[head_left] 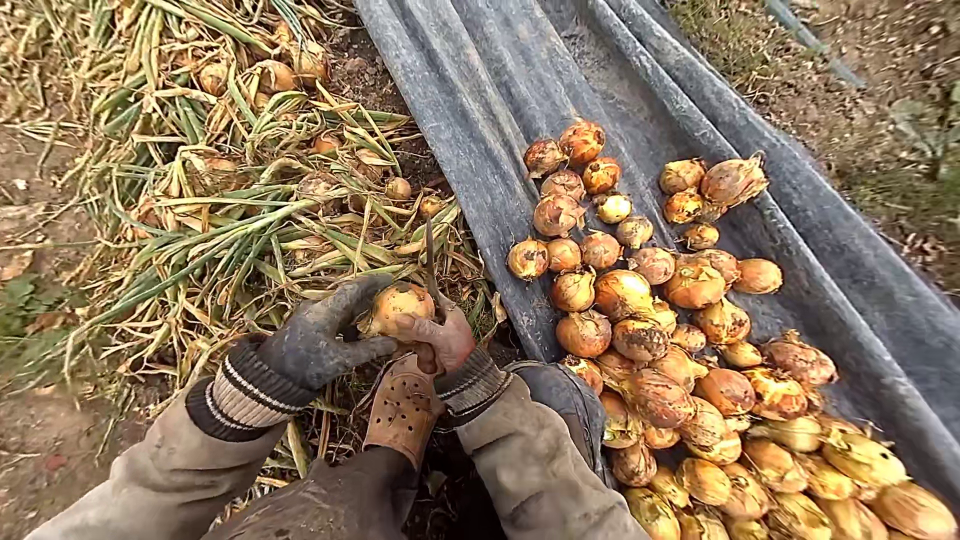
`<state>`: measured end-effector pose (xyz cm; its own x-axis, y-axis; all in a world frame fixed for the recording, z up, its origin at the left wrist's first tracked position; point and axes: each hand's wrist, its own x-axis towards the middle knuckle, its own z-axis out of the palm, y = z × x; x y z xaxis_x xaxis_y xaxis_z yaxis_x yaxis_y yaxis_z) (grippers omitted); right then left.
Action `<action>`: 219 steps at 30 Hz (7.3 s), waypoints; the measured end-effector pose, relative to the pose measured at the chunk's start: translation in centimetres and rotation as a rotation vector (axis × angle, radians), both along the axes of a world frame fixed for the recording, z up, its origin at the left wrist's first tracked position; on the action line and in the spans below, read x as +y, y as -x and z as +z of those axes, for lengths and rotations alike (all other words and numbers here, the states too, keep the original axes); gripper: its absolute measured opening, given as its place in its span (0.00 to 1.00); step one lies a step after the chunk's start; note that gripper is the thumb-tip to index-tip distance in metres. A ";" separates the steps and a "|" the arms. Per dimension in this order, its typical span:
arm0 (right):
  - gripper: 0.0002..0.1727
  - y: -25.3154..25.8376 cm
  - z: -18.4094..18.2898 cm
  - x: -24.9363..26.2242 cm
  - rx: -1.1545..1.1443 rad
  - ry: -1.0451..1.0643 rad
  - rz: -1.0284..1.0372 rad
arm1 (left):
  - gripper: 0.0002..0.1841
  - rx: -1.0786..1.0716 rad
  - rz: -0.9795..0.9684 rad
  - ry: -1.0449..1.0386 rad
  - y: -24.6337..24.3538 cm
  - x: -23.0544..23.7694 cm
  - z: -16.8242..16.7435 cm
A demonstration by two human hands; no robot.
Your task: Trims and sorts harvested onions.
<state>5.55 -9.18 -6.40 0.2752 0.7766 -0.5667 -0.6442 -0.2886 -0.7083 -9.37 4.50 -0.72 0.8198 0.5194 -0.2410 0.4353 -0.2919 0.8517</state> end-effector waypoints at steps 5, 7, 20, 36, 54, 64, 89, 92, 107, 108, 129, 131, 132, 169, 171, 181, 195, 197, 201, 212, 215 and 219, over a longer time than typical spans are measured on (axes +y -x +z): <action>0.28 -5.3 -1.4 -2.3 0.363 -0.380 -0.457 | 0.21 -0.264 0.139 -0.149 -7.2 5.4 -2.0; 0.28 -8.0 -1.0 -3.2 0.320 -0.535 -0.714 | 0.21 -0.125 0.131 -0.330 -12.0 8.1 -2.9; 0.13 -3.3 -1.2 0.5 -0.068 0.331 -0.324 | 0.23 0.533 -0.278 -0.737 -23.6 9.0 -13.9; 0.07 -4.2 0.2 -1.8 -0.069 0.319 -0.344 | 0.18 0.721 -0.388 -0.428 4.1 5.0 -4.0; 0.28 -5.0 -1.8 -2.0 -0.374 0.413 -0.094 | 0.36 0.427 -0.131 -0.294 -12.9 5.8 -10.0; 0.41 -3.8 -0.9 -2.6 -0.686 -0.121 0.118 | 0.44 0.047 -0.210 0.122 -5.1 -0.7 0.3; 0.41 -5.8 0.9 -3.7 -0.182 0.184 -0.349 | 0.18 0.274 -0.518 -0.515 -16.5 0.9 -0.4; 0.38 -8.2 2.0 -5.2 -0.380 0.015 -0.793 | 0.20 0.361 -0.337 -0.584 -20.9 3.2 -2.9; 0.27 -5.1 -0.1 -3.6 -0.713 0.385 0.111 | 0.09 0.884 -0.432 -0.680 -10.8 5.1 -5.5; 0.27 -5.1 -0.3 -3.6 -0.680 0.389 0.102 | 0.11 0.797 -0.411 -0.656 -8.9 6.2 -6.1; 0.42 -1.5 0.8 -3.5 -0.827 -0.388 -0.057 | 0.18 -0.336 0.043 0.137 0.7 -1.4 -0.3; 0.40 -1.2 1.0 -3.4 -0.821 -0.290 -0.072 | 0.12 -0.384 0.009 -0.123 1.0 -0.7 -1.3; 0.39 -1.2 1.0 -3.3 -0.830 -0.229 -0.076 | 0.12 -0.404 -0.038 -0.274 1.3 -0.1 -1.8; 0.50 -1.4 -0.2 -0.7 -0.544 0.518 0.805 | 0.13 0.113 0.122 -0.409 -3.1 1.8 0.2; 0.47 -1.6 -0.1 -1.1 -0.488 0.432 0.619 | 0.16 0.200 -0.166 -0.515 -5.4 1.2 1.8; 0.40 -11.7 4.1 -7.0 -0.349 0.039 -0.559 | 0.15 0.433 -0.304 -0.663 -19.8 3.3 -1.5; 0.45 -10.9 -3.9 4.2 -1.306 0.910 0.917 | 0.28 1.194 -0.875 -0.111 8.6 -2.8 -7.8; 0.39 -11.5 -2.6 3.8 -1.315 0.928 1.011 | 0.31 1.124 -0.918 -0.053 8.8 -1.3 -6.6; 0.33 -13.8 -0.2 2.2 -1.336 0.929 0.955 | 0.24 0.610 -0.657 -0.183 1.0 3.0 -5.5; 0.21 -18.7 7.8 -1.0 -1.591 0.886 0.710 | 0.54 0.110 -0.389 -0.423 -28.8 5.7 -17.2; 0.16 -18.6 7.4 -1.3 -1.645 0.825 0.654 | 0.49 0.234 -0.549 -0.403 -31.2 5.4 -14.7; 0.12 -20.0 4.9 -2.3 -1.753 0.653 0.542 | 0.41 0.272 -0.489 -0.431 -32.6 3.6 -15.3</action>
<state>25.57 -11.51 -1.46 0.6074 0.7772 -0.1644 0.7767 -0.6244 -0.0828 23.18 8.09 -16.05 0.9234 0.2023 -0.3261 0.3493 -0.7948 0.4962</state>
